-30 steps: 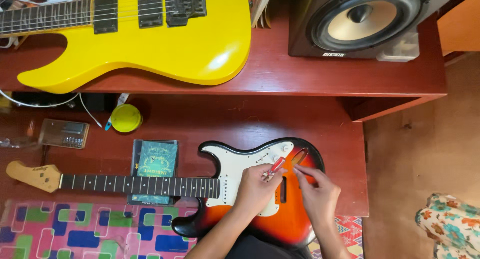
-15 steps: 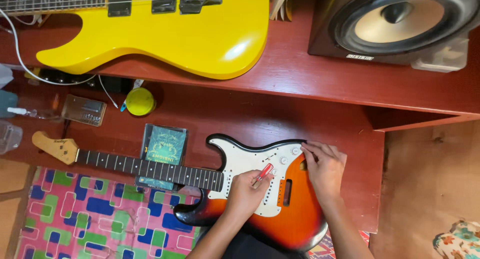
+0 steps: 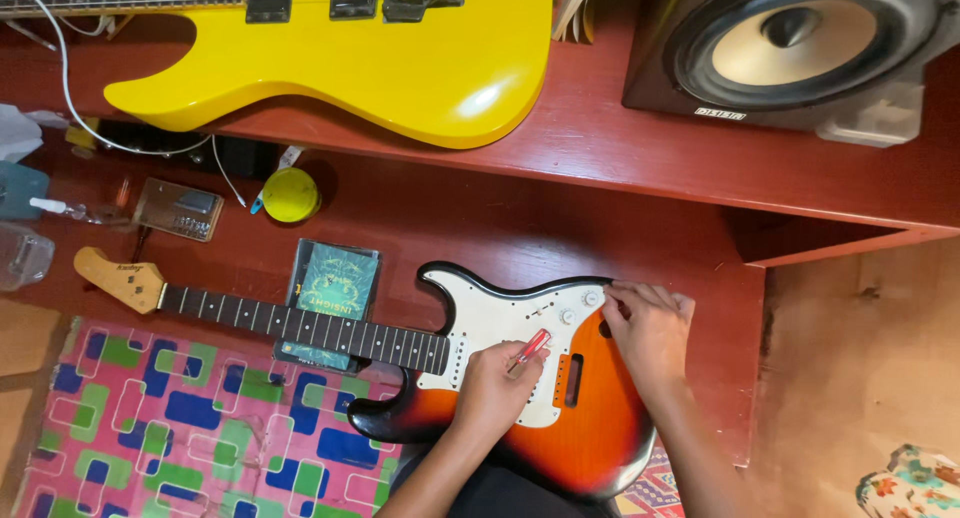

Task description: The person uses a red-handled screwdriver to tighten screws on the control plate and bridge area of a sunburst electric guitar resting on a wooden shelf. The person repeatedly reaches into a small container to retrieve screws and continues adjusting the hardware.

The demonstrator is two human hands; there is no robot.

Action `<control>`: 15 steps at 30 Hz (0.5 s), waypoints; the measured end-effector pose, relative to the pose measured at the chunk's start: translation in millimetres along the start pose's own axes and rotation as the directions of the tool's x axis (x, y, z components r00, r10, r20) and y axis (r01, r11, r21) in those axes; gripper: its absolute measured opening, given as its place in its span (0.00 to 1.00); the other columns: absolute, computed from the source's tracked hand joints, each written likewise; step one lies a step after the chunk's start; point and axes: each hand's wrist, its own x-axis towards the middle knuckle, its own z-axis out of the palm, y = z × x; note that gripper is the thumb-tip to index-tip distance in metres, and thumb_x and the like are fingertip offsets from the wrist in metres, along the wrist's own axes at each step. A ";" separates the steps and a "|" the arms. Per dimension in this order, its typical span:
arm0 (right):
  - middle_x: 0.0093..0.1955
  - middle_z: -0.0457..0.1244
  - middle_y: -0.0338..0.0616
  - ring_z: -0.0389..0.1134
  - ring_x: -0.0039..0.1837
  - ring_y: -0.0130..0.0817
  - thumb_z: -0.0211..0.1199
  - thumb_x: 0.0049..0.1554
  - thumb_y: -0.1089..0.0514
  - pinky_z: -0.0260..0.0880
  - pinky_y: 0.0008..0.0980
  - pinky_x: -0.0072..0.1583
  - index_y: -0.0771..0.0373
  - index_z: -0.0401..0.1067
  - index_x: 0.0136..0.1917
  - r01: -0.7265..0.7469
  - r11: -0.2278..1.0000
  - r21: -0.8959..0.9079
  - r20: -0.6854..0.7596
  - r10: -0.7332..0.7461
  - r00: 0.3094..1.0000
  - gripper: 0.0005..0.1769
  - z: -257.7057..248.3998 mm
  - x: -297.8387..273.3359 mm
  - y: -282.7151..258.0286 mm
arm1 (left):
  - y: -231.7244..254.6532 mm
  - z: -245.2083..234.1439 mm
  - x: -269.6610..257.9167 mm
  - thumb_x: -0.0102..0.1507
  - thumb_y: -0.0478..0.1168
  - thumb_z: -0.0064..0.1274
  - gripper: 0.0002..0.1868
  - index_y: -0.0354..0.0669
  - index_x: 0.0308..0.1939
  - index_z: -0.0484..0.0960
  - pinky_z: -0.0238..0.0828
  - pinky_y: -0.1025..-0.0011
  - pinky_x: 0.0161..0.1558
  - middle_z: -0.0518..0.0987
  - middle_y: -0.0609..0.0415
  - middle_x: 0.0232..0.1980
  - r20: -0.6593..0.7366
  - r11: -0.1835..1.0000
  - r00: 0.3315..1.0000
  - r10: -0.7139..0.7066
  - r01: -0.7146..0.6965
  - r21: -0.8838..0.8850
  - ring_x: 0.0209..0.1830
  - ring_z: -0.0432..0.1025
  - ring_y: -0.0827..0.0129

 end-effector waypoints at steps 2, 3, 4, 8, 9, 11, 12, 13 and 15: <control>0.50 0.73 0.24 0.70 0.53 0.23 0.65 0.58 0.49 0.50 0.37 0.62 0.47 0.84 0.45 -0.023 1.000 -0.013 0.057 0.024 0.998 0.08 -6.4 4.8 -3.7 | -1.5 2.6 -2.2 0.65 0.52 0.55 0.15 0.49 0.37 0.90 0.55 0.70 0.28 0.69 0.64 0.21 0.003 1.000 1.000 0.022 -0.022 -0.010 0.23 0.59 0.77; 0.50 0.73 0.23 0.70 0.52 0.23 0.65 0.59 0.47 0.50 0.39 0.63 0.47 0.84 0.44 -0.047 0.999 -0.025 0.120 0.049 0.992 0.09 -9.7 7.3 -5.6 | -2.1 3.9 -3.4 0.65 0.52 0.55 0.15 0.48 0.34 0.89 0.55 0.70 0.28 0.67 0.64 0.21 0.006 0.999 0.999 0.037 -0.036 -0.018 0.23 0.58 0.77; 0.50 0.73 0.23 0.70 0.52 0.23 0.65 0.59 0.47 0.50 0.39 0.63 0.47 0.84 0.44 -0.044 0.999 -0.028 0.115 0.047 0.992 0.09 -9.4 10.7 -4.8 | -1.6 4.5 -4.0 0.65 0.52 0.55 0.15 0.48 0.34 0.89 0.55 0.70 0.28 0.67 0.64 0.21 0.006 0.999 0.999 0.042 -0.041 -0.022 0.23 0.58 0.77; 0.51 0.73 0.24 0.73 0.51 0.26 0.65 0.57 0.48 0.55 0.42 0.61 0.46 0.84 0.45 -0.025 0.994 -0.104 0.215 0.047 0.976 0.08 -8.8 16.4 0.7 | 1.5 5.9 -9.8 0.65 0.52 0.54 0.15 0.48 0.34 0.87 0.55 0.69 0.28 0.67 0.62 0.20 0.030 1.000 0.999 0.029 -0.029 -0.002 0.22 0.57 0.75; 0.52 0.74 0.24 0.73 0.53 0.25 0.65 0.56 0.50 0.56 0.41 0.62 0.46 0.85 0.45 -0.033 0.995 -0.094 0.232 0.055 0.971 0.08 -8.3 17.7 1.4 | 2.9 5.0 -11.8 0.66 0.53 0.54 0.16 0.47 0.33 0.86 0.53 0.68 0.27 0.64 0.62 0.19 0.036 1.000 0.999 0.017 -0.017 -0.004 0.21 0.56 0.75; 0.53 0.73 0.23 0.72 0.55 0.26 0.65 0.56 0.49 0.52 0.40 0.64 0.45 0.85 0.46 -0.108 0.994 -0.037 0.287 0.114 0.951 0.09 -16.8 23.3 -2.5 | -0.1 4.8 -12.8 0.66 0.53 0.54 0.16 0.47 0.34 0.86 0.54 0.68 0.27 0.67 0.62 0.20 0.024 1.000 1.000 0.019 -0.019 -0.011 0.22 0.57 0.75; 0.55 0.73 0.23 0.72 0.57 0.26 0.64 0.56 0.48 0.49 0.39 0.67 0.45 0.86 0.47 -0.192 0.981 0.013 0.346 0.175 0.922 0.11 -21.2 25.5 -3.8 | -1.7 5.4 -13.6 0.65 0.53 0.55 0.16 0.47 0.34 0.87 0.56 0.68 0.27 0.70 0.61 0.21 0.019 1.000 1.000 0.021 -0.020 -0.013 0.22 0.58 0.75; 0.55 0.73 0.23 0.72 0.57 0.26 0.64 0.56 0.48 0.49 0.39 0.67 0.45 0.86 0.47 -0.187 0.982 0.012 0.347 0.171 0.922 0.11 -18.5 27.6 -0.6 | -2.4 4.7 -15.0 0.65 0.53 0.55 0.16 0.47 0.34 0.87 0.56 0.68 0.27 0.70 0.61 0.21 0.016 1.000 1.000 0.020 -0.020 -0.017 0.22 0.58 0.75; 0.48 0.74 0.28 0.74 0.52 0.27 0.71 0.52 0.49 0.62 0.32 0.62 0.47 0.86 0.41 -0.244 0.960 0.139 0.328 0.188 0.926 0.05 -14.2 32.4 7.6 | -2.3 4.2 -16.3 0.65 0.52 0.54 0.16 0.45 0.35 0.86 0.62 0.68 0.31 0.79 0.58 0.28 0.023 0.998 0.999 0.050 -0.048 -0.045 0.26 0.68 0.73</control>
